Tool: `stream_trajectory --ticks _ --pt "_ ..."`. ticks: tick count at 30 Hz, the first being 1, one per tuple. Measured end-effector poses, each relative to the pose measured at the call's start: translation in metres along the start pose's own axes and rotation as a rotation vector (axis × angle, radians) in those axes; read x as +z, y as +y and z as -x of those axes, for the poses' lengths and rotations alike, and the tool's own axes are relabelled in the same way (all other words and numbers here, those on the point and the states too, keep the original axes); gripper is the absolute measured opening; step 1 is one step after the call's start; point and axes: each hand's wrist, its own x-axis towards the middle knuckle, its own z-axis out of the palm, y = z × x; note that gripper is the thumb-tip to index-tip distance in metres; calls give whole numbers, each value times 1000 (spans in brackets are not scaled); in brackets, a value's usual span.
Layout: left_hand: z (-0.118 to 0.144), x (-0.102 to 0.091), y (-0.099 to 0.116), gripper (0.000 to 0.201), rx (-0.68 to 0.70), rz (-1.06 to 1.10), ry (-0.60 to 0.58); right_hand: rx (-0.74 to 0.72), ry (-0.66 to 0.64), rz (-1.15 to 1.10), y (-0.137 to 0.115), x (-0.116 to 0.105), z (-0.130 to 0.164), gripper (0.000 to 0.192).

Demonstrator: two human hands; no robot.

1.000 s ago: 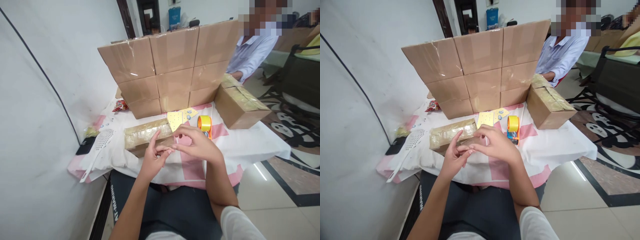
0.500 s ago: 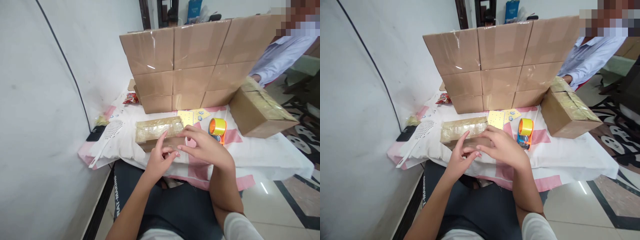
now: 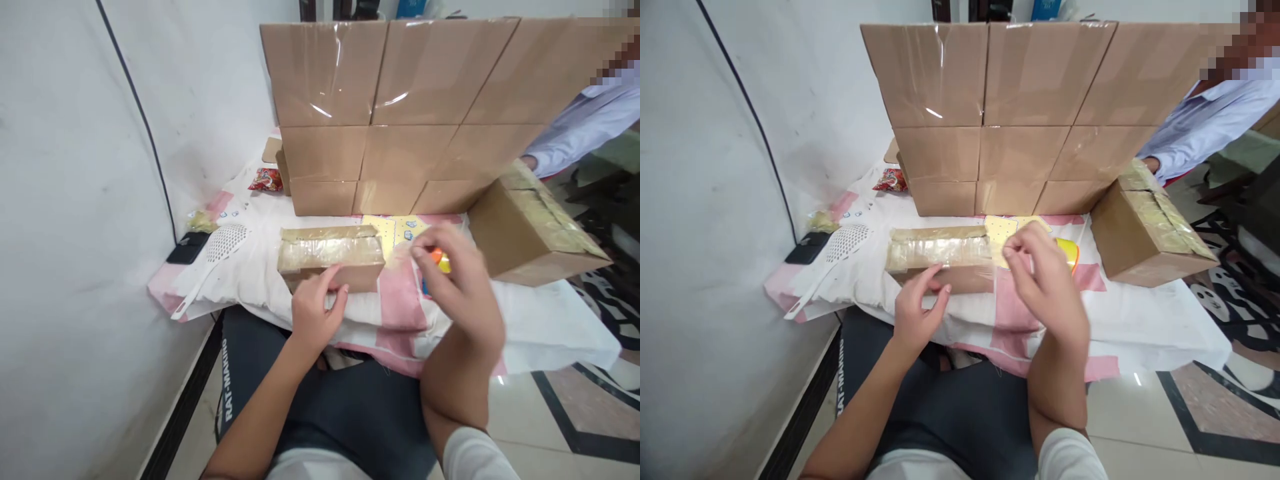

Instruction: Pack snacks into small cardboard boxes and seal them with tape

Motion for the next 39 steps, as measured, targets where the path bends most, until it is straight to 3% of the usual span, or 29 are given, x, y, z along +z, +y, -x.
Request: stream_trajectory --ticks 2,5,12,26,31,39 --pt "-8 1 0 38 147 -261 68 20 -98 -52 10 25 -11 14" --pt "-15 4 -6 47 227 -487 -17 55 -170 -54 26 57 -25 15" --pt "-11 8 -12 50 224 -560 -59 106 -206 170 51 96 -34 19" --pt "-10 15 6 42 147 -599 -93 168 -236 217 57 104 -35 9" --pt "-9 18 10 46 149 -577 -137 264 -119 132 59 105 -33 73" --pt "-14 24 14 46 193 -509 -146 390 18 -27 71 109 -30 74"
